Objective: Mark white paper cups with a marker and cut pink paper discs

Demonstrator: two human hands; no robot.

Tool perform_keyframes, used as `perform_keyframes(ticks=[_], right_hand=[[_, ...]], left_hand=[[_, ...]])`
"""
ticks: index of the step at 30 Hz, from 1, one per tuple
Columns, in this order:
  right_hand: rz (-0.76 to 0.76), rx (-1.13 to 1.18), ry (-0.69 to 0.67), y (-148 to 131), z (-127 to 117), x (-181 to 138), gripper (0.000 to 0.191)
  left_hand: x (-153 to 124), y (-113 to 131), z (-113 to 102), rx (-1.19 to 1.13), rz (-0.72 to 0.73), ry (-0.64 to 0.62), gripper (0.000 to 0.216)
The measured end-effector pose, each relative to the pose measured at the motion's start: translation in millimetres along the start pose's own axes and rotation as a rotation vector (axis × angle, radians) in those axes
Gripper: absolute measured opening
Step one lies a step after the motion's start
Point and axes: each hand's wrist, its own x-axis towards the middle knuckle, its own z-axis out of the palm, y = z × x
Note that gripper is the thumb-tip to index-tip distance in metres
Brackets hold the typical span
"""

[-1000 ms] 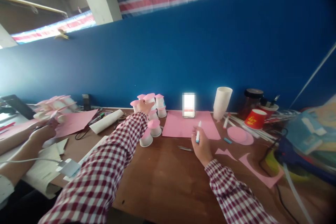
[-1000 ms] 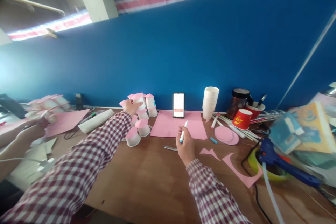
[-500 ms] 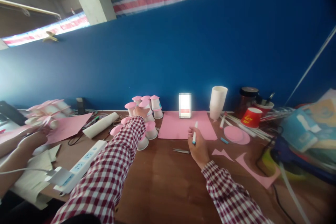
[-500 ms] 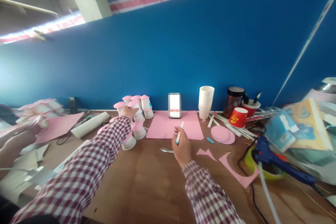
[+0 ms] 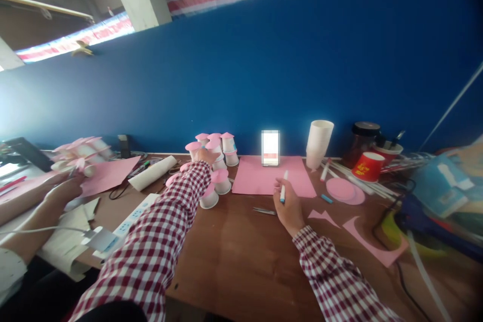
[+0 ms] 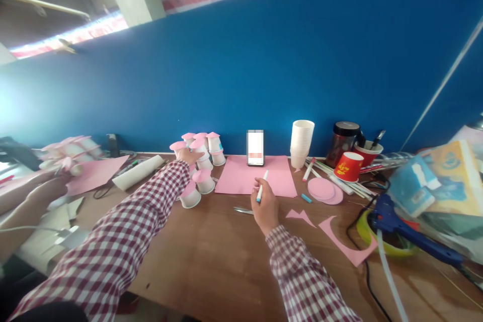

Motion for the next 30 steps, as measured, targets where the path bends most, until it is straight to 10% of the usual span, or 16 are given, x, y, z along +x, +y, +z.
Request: perform_keyframes(ticks=[9, 21, 30], right_hand=[[-0.051, -0.08, 0.02, -2, -3, 1, 0.031], [-0.258, -0.317, -0.223, 0, 1, -5, 0.031], [-0.328, -0.391, -0.369, -4, 1, -7, 0.033]], left_hand=[[-25, -7, -23, -0.169, 0.249, 0.048, 0.047], [-187, -81, 18, -0.254, 0.528, 0.063, 0.02], [-172, -106, 40, -0.312, 0.112, 0.146, 0.024]])
